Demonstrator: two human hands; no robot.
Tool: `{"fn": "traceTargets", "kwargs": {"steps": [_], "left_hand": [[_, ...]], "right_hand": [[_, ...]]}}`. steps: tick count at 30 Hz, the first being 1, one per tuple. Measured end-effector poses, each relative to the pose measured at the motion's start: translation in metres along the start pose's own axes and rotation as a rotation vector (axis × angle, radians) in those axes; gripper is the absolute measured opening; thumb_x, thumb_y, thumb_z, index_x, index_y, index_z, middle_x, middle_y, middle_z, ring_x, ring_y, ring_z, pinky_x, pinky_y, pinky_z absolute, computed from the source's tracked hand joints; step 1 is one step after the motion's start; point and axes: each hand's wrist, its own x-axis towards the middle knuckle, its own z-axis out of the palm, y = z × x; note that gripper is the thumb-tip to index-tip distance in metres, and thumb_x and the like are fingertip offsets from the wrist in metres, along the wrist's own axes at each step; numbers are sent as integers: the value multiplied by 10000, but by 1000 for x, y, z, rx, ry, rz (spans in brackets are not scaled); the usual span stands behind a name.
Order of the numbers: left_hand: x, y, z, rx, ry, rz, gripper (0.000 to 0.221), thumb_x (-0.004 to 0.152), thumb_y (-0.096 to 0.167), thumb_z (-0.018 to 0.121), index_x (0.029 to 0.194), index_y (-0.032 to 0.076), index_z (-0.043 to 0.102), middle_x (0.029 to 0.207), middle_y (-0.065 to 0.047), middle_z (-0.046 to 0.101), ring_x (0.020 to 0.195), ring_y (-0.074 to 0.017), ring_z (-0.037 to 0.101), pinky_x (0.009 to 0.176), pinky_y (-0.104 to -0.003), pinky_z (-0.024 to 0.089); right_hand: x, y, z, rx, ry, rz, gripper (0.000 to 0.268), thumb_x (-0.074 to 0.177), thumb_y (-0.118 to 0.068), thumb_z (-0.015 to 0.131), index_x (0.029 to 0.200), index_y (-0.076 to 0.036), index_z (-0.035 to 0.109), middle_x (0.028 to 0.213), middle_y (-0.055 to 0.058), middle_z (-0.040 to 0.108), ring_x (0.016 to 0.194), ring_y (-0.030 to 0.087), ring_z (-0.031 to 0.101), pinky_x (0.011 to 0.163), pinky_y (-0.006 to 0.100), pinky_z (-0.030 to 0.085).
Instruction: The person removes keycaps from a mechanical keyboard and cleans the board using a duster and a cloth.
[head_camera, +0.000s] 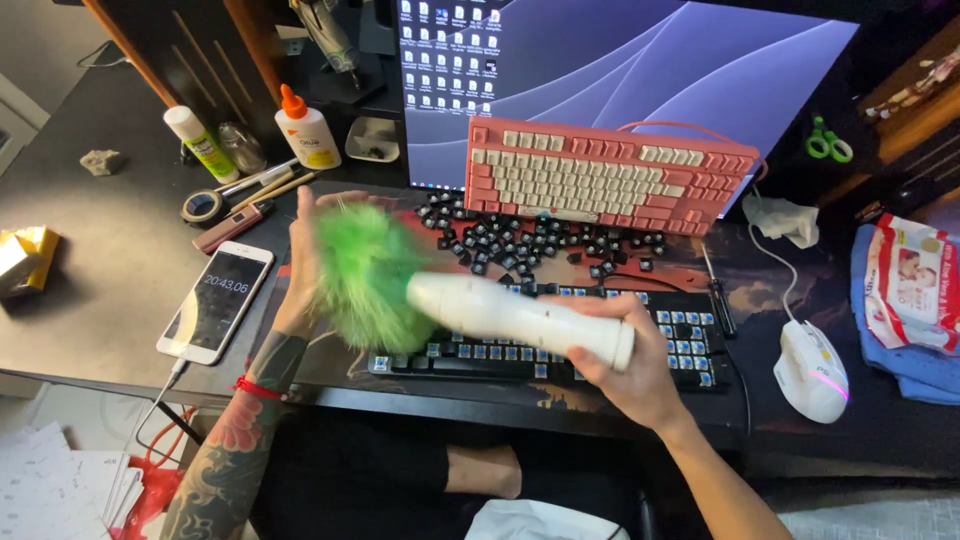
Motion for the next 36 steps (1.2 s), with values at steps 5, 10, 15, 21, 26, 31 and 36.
{"fn": "traceTargets", "kwargs": {"steps": [5, 10, 15, 21, 26, 31, 36], "left_hand": [[11, -28, -7, 32, 44, 160, 850, 1268, 684, 228, 1345, 171, 901, 1306, -87, 926, 1099, -285, 893, 1025, -373, 639], [8, -26, -2, 70, 0, 209, 869, 1290, 679, 194, 1331, 183, 907, 1337, -83, 915, 1114, -290, 870, 1062, -389, 626], [5, -26, 2, 95, 18, 233, 855, 1304, 610, 210, 1281, 134, 920, 1300, -135, 908, 1065, -332, 871, 1040, -440, 637], [11, -34, -3, 143, 26, 237, 850, 1326, 562, 193, 1298, 106, 909, 1277, -168, 895, 1050, -357, 848, 1061, -462, 612], [5, -21, 4, 128, 24, 170, 884, 1187, 716, 278, 1174, 73, 884, 1264, -128, 913, 941, -218, 820, 930, -368, 644], [4, -22, 4, 132, 2, 166, 849, 1203, 698, 300, 1175, 74, 874, 1276, -133, 920, 962, -217, 836, 942, -370, 630], [-4, -14, 12, 147, -30, 158, 797, 1235, 643, 318, 1152, 55, 849, 1210, -127, 905, 914, -216, 817, 948, -391, 629]], "right_hand": [[-22, 10, -65, -218, 59, 31, 481, 1005, -408, 871, 1234, 13, 832, 1187, 280, 930, 1124, 394, 926, 847, 502, 762], [-18, 5, -60, -360, 187, -53, 492, 1001, -367, 922, 1287, 23, 832, 1162, 300, 901, 1080, 406, 903, 828, 483, 732], [-21, 26, -84, -349, 239, -9, 498, 1031, -436, 863, 1207, 29, 879, 986, 232, 871, 869, 243, 823, 805, 372, 658], [-41, 49, -111, -391, 199, 72, 623, 856, -621, 874, 1167, -86, 945, 1056, 161, 922, 1003, 196, 833, 816, 355, 617], [-51, 30, -149, -394, 208, 1, 394, 1064, -333, 798, 1294, -34, 683, 1276, 225, 874, 1140, 294, 856, 931, 377, 655], [-84, 33, -210, -450, 338, 122, 704, 1035, -736, 709, 1175, -47, 730, 1123, 142, 835, 929, 177, 702, 851, 312, 500], [-126, 52, -272, -545, 426, 167, 415, 1036, -260, 759, 1347, 13, 726, 1312, 197, 815, 1138, 272, 749, 1006, 386, 583]]}}
